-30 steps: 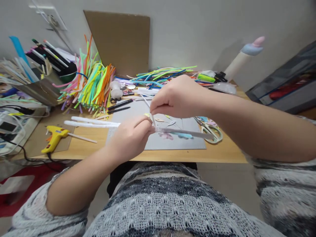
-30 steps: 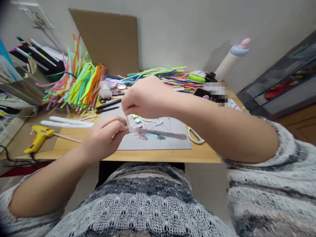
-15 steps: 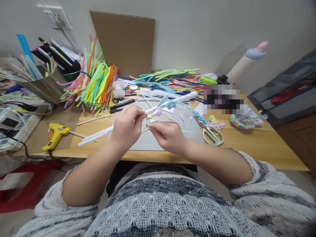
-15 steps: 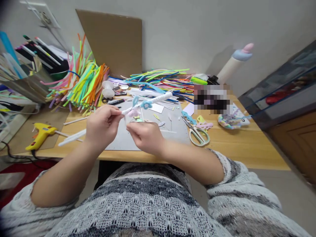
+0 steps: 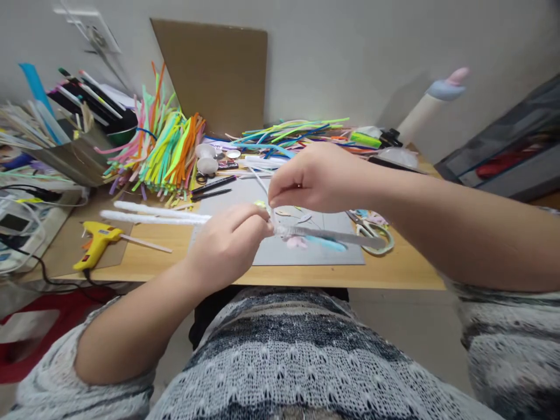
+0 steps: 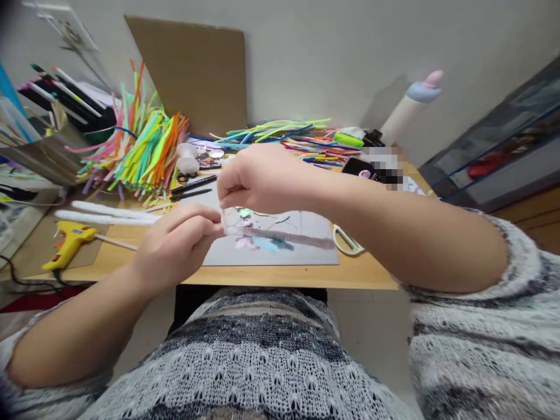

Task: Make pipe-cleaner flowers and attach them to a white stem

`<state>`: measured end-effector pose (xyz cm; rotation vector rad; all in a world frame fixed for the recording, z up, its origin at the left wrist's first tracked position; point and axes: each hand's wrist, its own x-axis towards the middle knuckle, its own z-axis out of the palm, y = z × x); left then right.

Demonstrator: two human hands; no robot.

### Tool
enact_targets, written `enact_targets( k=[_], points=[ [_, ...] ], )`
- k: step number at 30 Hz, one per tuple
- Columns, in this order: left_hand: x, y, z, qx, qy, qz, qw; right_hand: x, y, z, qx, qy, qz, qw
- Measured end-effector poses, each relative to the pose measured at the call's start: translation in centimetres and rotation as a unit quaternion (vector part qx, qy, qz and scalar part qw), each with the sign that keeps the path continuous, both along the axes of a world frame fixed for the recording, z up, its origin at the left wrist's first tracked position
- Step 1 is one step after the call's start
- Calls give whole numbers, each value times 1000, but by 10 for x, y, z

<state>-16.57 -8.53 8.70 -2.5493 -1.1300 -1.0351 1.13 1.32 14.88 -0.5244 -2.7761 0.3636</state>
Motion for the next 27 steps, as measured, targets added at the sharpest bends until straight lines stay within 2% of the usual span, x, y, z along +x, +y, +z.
enact_targets(
  k=[2,4,6,8,11,17,22,24,27],
  points=[
    [2,-8,12,-81,-97,-5,992,-2,9,-7,-166,16,41,985],
    [3,-10,21,-180,-219,5,959,-4,11,-20,-300,48,50,951],
    [4,-7,27,-279,-331,28,901,-7,8,-35,-376,100,34,921],
    [3,2,27,-355,-420,45,834,-10,2,-49,-395,149,14,906],
    [0,21,19,-398,-523,35,752,-16,-6,-64,-350,208,-21,913],
    [3,52,-13,-416,-607,21,677,-21,-10,-89,-179,234,-93,951],
    [9,63,-27,-510,-640,21,574,-16,-7,-102,-59,165,-160,971],
    [10,66,-29,-531,-645,21,549,-13,-4,-105,-40,144,-182,972],
    [12,70,-35,-539,-639,19,549,-9,1,-111,-35,122,-204,971]
  ],
)
